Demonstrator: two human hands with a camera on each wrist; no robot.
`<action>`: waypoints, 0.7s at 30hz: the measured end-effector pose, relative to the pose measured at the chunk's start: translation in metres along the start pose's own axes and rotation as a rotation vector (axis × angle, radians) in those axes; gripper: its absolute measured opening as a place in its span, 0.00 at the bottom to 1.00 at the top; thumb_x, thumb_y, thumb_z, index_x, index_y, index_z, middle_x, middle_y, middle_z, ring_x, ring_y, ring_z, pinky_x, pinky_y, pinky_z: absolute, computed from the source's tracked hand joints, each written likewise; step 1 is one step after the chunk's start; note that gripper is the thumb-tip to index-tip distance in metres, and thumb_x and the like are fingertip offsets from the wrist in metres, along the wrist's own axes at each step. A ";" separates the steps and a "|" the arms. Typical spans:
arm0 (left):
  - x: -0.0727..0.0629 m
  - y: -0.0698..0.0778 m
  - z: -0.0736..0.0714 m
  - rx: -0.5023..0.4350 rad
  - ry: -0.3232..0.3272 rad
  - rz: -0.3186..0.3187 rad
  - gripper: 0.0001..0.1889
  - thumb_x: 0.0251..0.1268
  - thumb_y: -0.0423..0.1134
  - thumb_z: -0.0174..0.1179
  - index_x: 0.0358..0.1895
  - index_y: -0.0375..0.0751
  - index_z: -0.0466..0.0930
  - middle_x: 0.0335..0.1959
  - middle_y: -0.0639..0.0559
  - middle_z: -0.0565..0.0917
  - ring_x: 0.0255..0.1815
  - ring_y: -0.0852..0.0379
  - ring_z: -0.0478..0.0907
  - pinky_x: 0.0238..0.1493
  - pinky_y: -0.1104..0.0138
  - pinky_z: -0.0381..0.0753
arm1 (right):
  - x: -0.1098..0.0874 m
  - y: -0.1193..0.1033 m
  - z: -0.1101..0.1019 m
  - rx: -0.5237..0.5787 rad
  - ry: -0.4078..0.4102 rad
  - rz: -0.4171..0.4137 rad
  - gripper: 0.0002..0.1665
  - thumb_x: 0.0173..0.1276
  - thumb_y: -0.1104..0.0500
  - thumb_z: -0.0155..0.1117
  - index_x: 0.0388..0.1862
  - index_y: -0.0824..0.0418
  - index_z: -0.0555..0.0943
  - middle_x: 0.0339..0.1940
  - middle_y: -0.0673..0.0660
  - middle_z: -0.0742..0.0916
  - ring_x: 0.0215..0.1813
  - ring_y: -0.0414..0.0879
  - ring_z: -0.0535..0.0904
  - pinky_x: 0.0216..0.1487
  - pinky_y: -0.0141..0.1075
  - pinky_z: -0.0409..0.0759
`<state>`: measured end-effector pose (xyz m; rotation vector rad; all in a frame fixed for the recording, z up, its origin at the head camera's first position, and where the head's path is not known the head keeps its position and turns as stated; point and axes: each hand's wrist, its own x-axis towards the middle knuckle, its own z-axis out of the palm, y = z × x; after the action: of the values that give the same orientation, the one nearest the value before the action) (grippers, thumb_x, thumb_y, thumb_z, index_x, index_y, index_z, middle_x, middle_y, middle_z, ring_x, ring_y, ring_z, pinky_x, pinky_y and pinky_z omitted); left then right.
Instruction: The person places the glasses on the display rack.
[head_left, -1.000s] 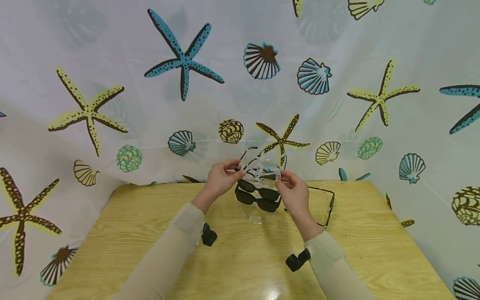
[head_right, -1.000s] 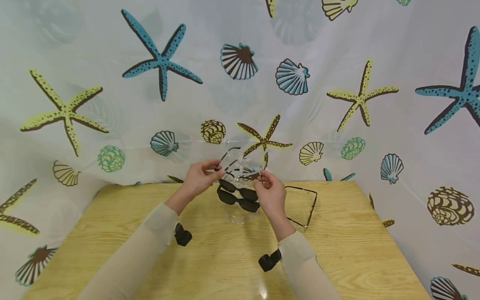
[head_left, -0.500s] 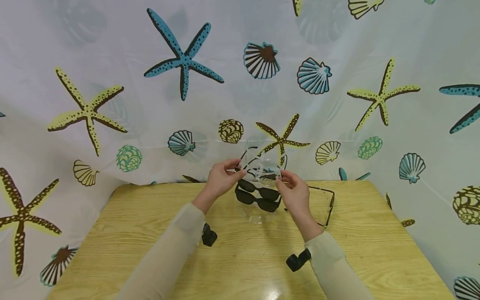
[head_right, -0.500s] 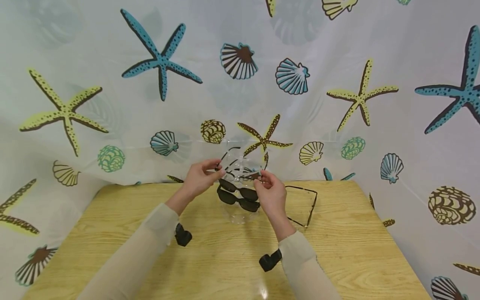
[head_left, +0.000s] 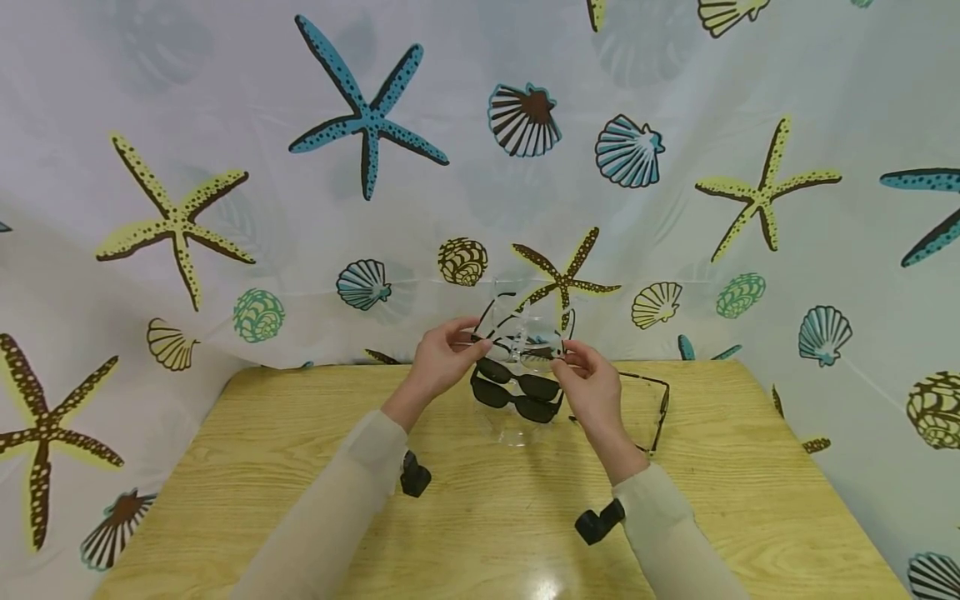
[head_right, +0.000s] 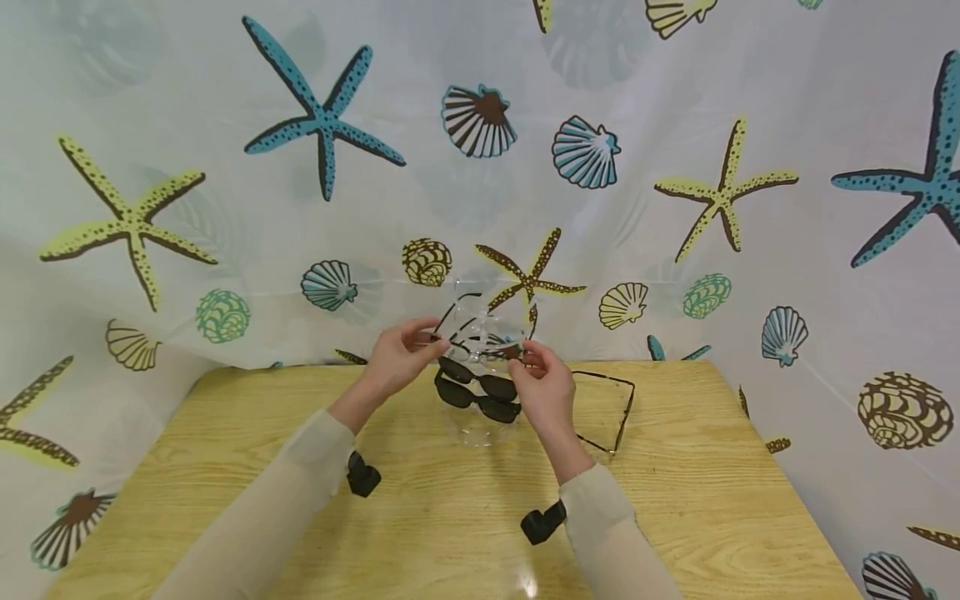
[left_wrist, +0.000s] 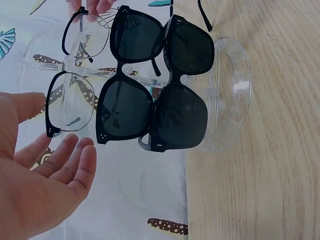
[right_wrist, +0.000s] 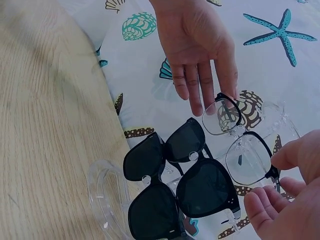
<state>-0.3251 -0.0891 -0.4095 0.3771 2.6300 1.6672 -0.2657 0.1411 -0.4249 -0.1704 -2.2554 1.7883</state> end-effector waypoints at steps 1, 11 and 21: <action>-0.001 -0.001 0.000 -0.001 -0.001 0.000 0.31 0.77 0.47 0.65 0.78 0.44 0.71 0.70 0.35 0.79 0.69 0.37 0.79 0.66 0.46 0.81 | 0.000 0.000 0.000 -0.002 -0.001 0.001 0.26 0.76 0.57 0.67 0.70 0.58 0.81 0.60 0.64 0.87 0.61 0.58 0.84 0.60 0.49 0.83; -0.012 -0.005 0.001 -0.017 0.062 -0.004 0.31 0.76 0.49 0.65 0.78 0.47 0.70 0.69 0.36 0.79 0.70 0.37 0.78 0.68 0.45 0.80 | -0.004 0.006 -0.014 -0.021 -0.023 -0.001 0.26 0.77 0.56 0.66 0.72 0.56 0.80 0.62 0.63 0.86 0.62 0.58 0.83 0.62 0.51 0.82; -0.049 -0.005 0.022 -0.079 0.286 0.015 0.18 0.75 0.39 0.64 0.64 0.41 0.82 0.52 0.39 0.88 0.52 0.42 0.87 0.53 0.50 0.86 | 0.001 0.025 -0.054 -0.142 0.005 0.023 0.26 0.79 0.53 0.63 0.73 0.58 0.79 0.63 0.64 0.86 0.63 0.58 0.83 0.60 0.47 0.82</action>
<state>-0.2757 -0.0820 -0.4295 0.1681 2.7441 1.9566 -0.2539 0.1977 -0.4374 -0.2278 -2.3867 1.6358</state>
